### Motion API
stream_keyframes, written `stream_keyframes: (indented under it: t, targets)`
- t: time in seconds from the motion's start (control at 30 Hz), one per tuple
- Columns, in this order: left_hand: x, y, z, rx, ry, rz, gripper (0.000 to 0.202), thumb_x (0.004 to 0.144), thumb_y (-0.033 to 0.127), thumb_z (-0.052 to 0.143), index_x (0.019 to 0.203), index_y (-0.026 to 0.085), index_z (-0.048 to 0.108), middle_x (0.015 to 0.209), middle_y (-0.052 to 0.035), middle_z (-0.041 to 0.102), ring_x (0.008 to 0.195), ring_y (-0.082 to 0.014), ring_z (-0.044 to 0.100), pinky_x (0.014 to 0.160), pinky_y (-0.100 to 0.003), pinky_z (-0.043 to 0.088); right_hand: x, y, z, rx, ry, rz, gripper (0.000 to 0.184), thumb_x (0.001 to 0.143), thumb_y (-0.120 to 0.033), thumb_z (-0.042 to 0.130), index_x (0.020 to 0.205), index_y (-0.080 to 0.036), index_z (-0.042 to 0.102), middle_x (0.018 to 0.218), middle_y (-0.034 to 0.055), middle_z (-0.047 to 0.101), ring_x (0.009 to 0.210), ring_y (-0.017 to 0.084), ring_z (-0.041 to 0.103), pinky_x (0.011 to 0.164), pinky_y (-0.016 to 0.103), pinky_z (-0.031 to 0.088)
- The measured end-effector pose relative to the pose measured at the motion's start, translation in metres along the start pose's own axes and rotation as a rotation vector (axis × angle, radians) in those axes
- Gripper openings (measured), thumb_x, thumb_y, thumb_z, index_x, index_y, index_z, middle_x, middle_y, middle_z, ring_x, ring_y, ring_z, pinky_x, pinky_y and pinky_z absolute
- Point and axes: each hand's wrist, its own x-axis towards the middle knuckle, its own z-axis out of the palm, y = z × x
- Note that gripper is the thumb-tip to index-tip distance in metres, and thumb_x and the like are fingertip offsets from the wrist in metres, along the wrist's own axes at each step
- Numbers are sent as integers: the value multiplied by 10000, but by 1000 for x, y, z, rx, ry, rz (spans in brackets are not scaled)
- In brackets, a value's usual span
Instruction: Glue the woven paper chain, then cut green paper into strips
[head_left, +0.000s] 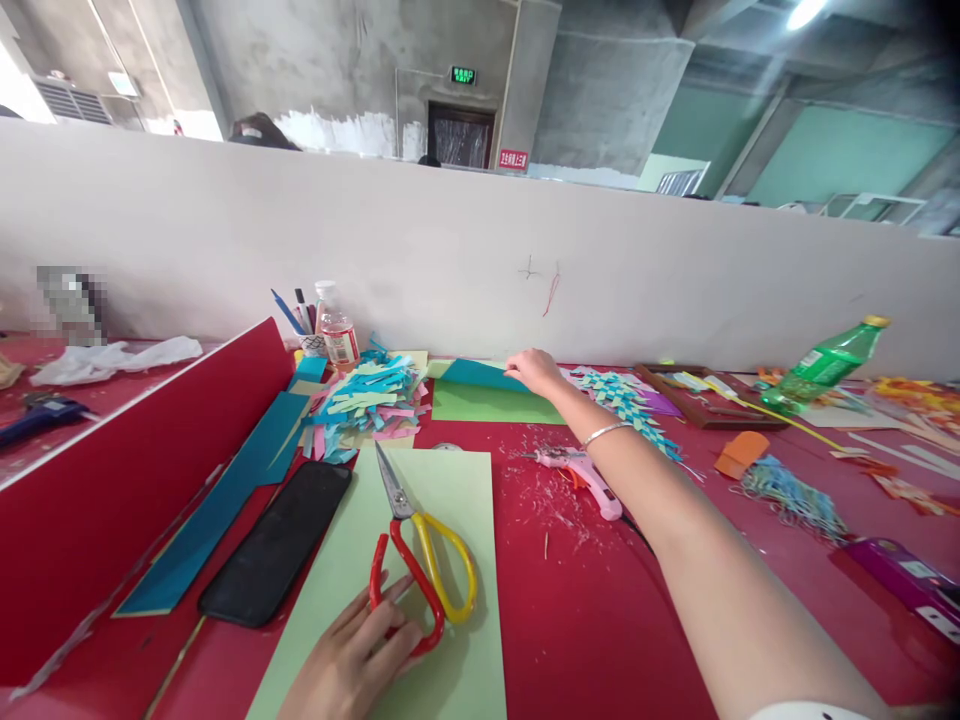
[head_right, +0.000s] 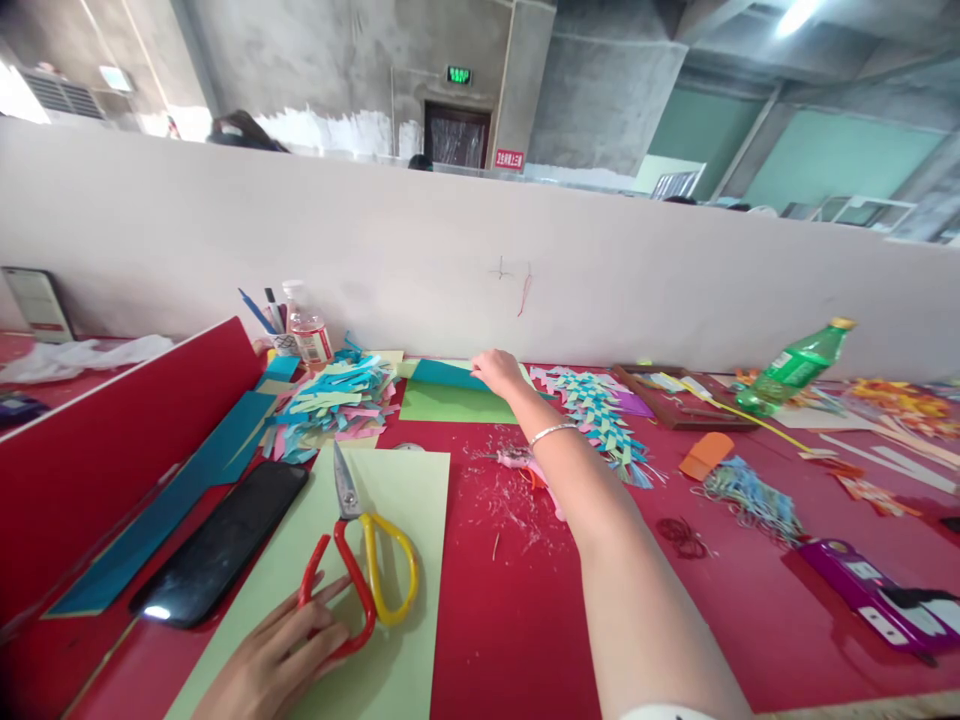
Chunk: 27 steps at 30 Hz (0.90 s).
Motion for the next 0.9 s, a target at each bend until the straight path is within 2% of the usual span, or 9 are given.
stream_keyframes:
  t: [0.13,0.23,0.37,0.43,0.53,0.7,0.83,0.9]
  targets:
    - [1,1,0,-4,-5,-14,260,915,246,303,801,200,532,703,-3,561,667,-125,580,609,-199,467,-2,2,-1,48,2,-39,286,849,-318,481,1085,-159,516,1083,68,545,905,159,556,766,361,477]
    - [1,1,1,1,14,-20,254,916,251,301,816,202,529,701,-6,564,713,-141,596,609,-207,471,1,7,-10,89,126,-13,253,859,-320,456,1025,-151,548,1032,63,570,887,153,553,768,350,456]
    - [0,-1,3,5,27,-11,225,910,261,322,856,208,534,710,-11,574,783,-165,610,610,-218,484,8,15,-25,144,285,31,194,814,-290,494,770,-160,631,830,57,631,821,161,537,676,254,378]
    - [-2,-1,3,10,22,-11,224,909,261,325,864,211,539,728,-15,583,840,-172,608,639,-220,492,10,18,-30,175,319,21,214,778,-292,529,632,-164,619,706,36,621,729,144,524,609,231,336]
    - [-3,-2,3,11,5,-21,238,909,280,324,863,218,548,750,-14,592,844,-162,608,649,-210,498,9,20,-34,224,388,41,290,783,-296,499,544,-153,581,579,12,564,596,116,471,544,225,282]
    - [-1,0,2,16,20,-23,249,907,277,331,851,215,565,734,-16,599,806,-151,615,669,-204,505,6,25,-46,319,542,135,271,764,-307,493,564,-147,579,498,-11,507,504,102,414,505,221,261]
    - [-3,0,1,22,59,-21,232,896,281,363,834,210,575,733,-25,612,824,-155,621,652,-193,512,0,31,-79,379,698,212,286,786,-327,459,633,-133,603,535,10,540,509,114,448,510,226,306]
    - [-5,-1,0,-3,79,-45,227,894,298,370,860,206,575,795,-37,629,857,-150,622,674,-182,513,-10,30,-101,393,791,236,295,807,-342,435,723,-128,619,630,37,589,566,130,495,547,238,341]
